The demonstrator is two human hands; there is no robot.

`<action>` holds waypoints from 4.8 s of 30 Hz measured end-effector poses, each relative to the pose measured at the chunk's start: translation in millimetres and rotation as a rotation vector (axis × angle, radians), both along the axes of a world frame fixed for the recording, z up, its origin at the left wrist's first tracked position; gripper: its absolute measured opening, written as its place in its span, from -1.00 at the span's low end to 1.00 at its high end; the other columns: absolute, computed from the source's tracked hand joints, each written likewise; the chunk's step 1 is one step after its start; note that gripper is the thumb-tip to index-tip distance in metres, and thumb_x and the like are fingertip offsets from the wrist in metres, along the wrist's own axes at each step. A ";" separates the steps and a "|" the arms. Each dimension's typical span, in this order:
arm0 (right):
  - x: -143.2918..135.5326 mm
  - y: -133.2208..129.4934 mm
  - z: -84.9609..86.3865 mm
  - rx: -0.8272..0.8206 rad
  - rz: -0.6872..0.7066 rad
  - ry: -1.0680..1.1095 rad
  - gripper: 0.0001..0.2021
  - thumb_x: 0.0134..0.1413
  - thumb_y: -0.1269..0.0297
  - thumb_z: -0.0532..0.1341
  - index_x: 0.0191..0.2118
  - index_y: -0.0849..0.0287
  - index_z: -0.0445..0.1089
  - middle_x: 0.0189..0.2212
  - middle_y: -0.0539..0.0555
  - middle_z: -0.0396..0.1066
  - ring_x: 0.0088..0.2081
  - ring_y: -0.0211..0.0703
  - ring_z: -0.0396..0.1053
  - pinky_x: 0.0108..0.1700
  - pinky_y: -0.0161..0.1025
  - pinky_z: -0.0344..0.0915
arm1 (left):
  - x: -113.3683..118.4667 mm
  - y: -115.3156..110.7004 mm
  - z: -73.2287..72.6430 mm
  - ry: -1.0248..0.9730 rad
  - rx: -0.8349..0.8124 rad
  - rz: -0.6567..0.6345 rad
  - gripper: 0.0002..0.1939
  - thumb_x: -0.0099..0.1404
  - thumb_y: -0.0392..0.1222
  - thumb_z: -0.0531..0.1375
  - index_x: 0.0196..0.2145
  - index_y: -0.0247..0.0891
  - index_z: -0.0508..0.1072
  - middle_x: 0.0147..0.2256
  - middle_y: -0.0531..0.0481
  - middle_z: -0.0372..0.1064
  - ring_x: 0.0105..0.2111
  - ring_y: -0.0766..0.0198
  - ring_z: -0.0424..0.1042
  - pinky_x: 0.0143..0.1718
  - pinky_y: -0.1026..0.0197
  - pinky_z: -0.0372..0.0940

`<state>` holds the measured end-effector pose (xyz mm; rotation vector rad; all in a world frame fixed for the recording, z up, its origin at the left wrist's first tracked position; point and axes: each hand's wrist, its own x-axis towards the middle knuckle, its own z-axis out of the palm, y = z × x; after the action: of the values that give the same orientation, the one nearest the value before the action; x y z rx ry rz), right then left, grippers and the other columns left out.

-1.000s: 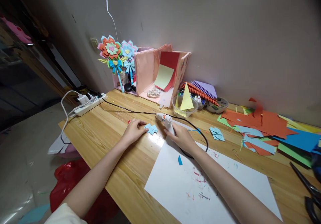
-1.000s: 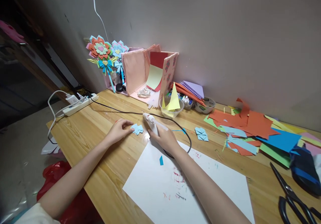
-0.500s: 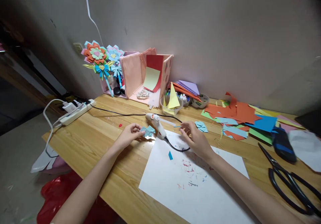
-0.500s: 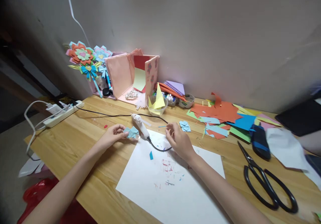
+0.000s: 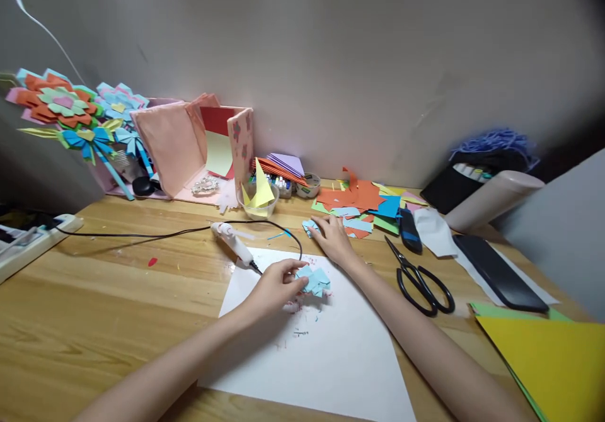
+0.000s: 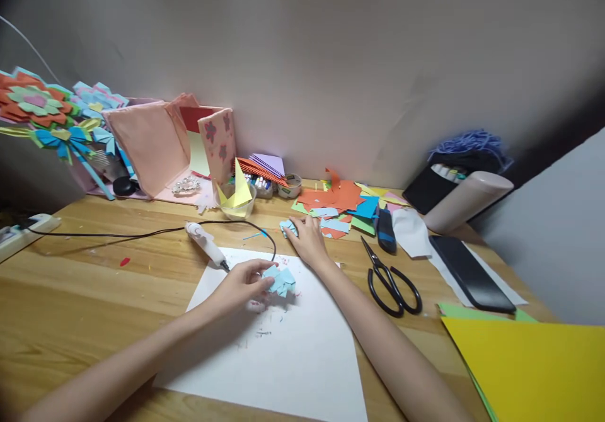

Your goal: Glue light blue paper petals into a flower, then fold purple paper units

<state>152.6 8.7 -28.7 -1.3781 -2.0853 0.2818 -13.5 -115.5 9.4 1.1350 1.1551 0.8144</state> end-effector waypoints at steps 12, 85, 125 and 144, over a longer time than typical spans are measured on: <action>3.5 3.8 1.6 -0.151 0.045 0.399 -0.82 -0.06 0.21 0.18 -0.34 0.17 0.23 -0.37 0.03 0.27 -0.32 -0.17 0.24 -0.25 -0.23 0.22 | -5.5 -6.1 5.5 0.050 0.090 0.001 -0.76 0.10 -0.07 0.20 -0.38 -0.33 0.38 -0.40 -0.06 0.40 -0.41 0.25 0.40 -0.38 0.24 0.32; -31.9 -62.3 24.1 -0.706 0.206 0.904 -0.69 -0.19 0.06 0.30 -0.50 0.22 0.29 -0.52 0.00 0.33 -0.46 -0.27 0.27 -0.41 -0.32 0.21 | -20.1 7.5 -19.8 0.000 0.262 0.340 -0.67 0.14 -0.05 0.18 -0.20 -0.32 0.33 -0.29 -0.08 0.40 -0.33 0.22 0.42 -0.31 0.22 0.32; -39.2 -74.8 26.6 -0.597 0.185 0.906 -0.71 -0.13 0.06 0.26 -0.52 0.22 0.35 -0.54 0.01 0.32 -0.45 -0.25 0.25 -0.36 -0.30 0.21 | -20.4 4.2 -1.1 -0.231 -0.017 0.446 -0.63 -0.16 -0.05 0.37 -0.46 -0.37 0.41 -0.51 -0.01 0.42 -0.52 0.31 0.39 -0.44 0.26 0.35; -39.3 -73.7 25.5 -0.668 0.221 0.942 -0.65 -0.33 0.09 0.37 -0.47 0.19 0.26 -0.53 -0.04 0.30 -0.47 -0.26 0.28 -0.41 -0.31 0.27 | -19.9 4.8 -4.5 -0.107 0.100 0.446 -0.64 -0.08 -0.02 0.32 -0.44 -0.35 0.35 -0.50 0.01 0.38 -0.49 0.29 0.38 -0.43 0.25 0.33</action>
<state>113.2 -65.1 -3.2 -1.0004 -1.3467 1.4982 -33.4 -110.6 4.9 0.9111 1.3084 1.2717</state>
